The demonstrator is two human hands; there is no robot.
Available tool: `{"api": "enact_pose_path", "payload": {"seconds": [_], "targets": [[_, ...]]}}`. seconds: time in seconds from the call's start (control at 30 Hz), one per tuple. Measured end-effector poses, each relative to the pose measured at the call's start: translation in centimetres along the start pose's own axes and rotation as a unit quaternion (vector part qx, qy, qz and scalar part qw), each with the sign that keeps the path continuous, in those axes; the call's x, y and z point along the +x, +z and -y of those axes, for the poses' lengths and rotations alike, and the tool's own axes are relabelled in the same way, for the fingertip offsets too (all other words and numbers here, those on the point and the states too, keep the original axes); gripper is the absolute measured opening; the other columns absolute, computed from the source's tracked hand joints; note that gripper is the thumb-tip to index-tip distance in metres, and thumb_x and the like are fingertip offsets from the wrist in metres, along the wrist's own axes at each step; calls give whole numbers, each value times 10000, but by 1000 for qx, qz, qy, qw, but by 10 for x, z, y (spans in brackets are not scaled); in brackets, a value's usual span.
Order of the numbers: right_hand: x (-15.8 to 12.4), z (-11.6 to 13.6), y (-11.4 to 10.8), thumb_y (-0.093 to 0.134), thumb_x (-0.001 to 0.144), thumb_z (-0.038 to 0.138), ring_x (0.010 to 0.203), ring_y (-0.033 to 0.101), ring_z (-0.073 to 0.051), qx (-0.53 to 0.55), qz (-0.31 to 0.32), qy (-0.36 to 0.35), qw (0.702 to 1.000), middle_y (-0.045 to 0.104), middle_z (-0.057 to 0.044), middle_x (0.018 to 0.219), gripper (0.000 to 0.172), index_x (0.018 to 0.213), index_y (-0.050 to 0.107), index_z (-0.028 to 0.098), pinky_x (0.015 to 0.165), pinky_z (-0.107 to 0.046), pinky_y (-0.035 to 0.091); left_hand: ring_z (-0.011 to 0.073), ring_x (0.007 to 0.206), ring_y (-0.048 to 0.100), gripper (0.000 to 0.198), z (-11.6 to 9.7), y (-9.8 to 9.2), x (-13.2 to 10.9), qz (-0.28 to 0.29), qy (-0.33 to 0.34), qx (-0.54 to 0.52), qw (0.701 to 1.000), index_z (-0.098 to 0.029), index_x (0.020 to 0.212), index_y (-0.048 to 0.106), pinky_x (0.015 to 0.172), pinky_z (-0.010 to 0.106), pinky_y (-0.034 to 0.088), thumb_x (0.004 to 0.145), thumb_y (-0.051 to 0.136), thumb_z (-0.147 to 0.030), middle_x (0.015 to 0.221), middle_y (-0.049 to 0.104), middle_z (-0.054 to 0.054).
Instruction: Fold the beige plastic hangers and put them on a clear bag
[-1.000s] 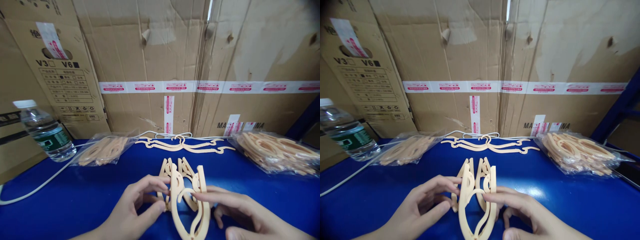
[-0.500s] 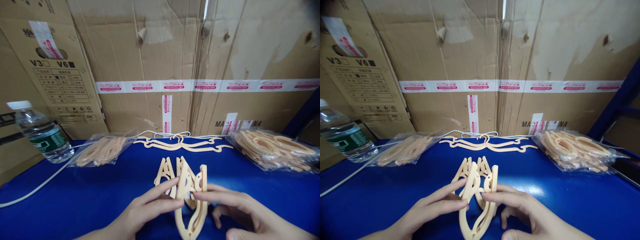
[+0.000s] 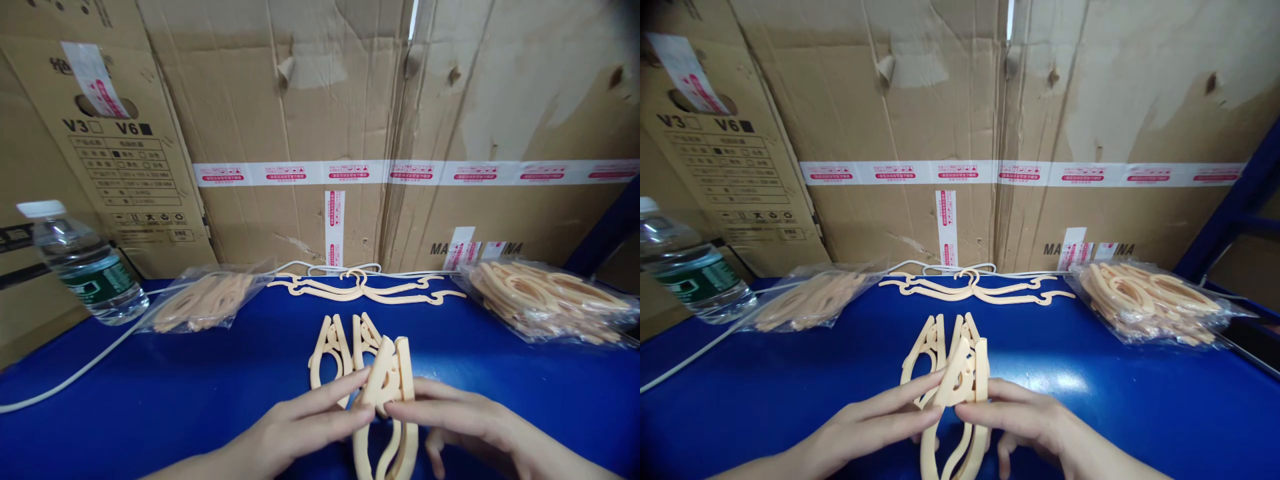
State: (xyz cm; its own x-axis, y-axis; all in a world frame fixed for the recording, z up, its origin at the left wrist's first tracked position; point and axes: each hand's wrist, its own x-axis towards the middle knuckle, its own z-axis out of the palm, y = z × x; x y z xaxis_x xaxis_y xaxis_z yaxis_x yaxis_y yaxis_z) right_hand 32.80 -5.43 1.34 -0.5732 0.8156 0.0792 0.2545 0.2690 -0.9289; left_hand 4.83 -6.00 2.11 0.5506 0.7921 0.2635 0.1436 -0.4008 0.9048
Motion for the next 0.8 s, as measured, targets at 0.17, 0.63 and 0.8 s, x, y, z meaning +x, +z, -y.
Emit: {"api": "enact_pose_path", "payload": {"seconds": [0.17,0.63,0.8], "targets": [[1,3,-6,720,773,437,1306,445,-354,-50,-2,3,999,454,-9,1462,534,1287,581,396,935,-393,529,294,1033,664,346,10,-3,4,4,-33,-70,997,-372,1220,647,858,424,538,892,551,-430,1451,476,40],[-2,1,-8,686,834,379,1258,512,-320,18,28,37,999,233,11,1571,570,1364,481,417,1027,-428,456,254,824,716,404,22,6,25,-76,-264,-218,936,-272,1132,718,809,370,580,811,659,-511,754,743,58],[-3,-1,-11,688,831,390,1379,334,-323,-16,46,27,998,276,17,1553,606,1387,449,398,1084,-450,366,245,836,714,415,12,-1,17,-33,-225,-111,968,-379,1225,644,856,412,560,826,638,-495,1010,739,38]]}}
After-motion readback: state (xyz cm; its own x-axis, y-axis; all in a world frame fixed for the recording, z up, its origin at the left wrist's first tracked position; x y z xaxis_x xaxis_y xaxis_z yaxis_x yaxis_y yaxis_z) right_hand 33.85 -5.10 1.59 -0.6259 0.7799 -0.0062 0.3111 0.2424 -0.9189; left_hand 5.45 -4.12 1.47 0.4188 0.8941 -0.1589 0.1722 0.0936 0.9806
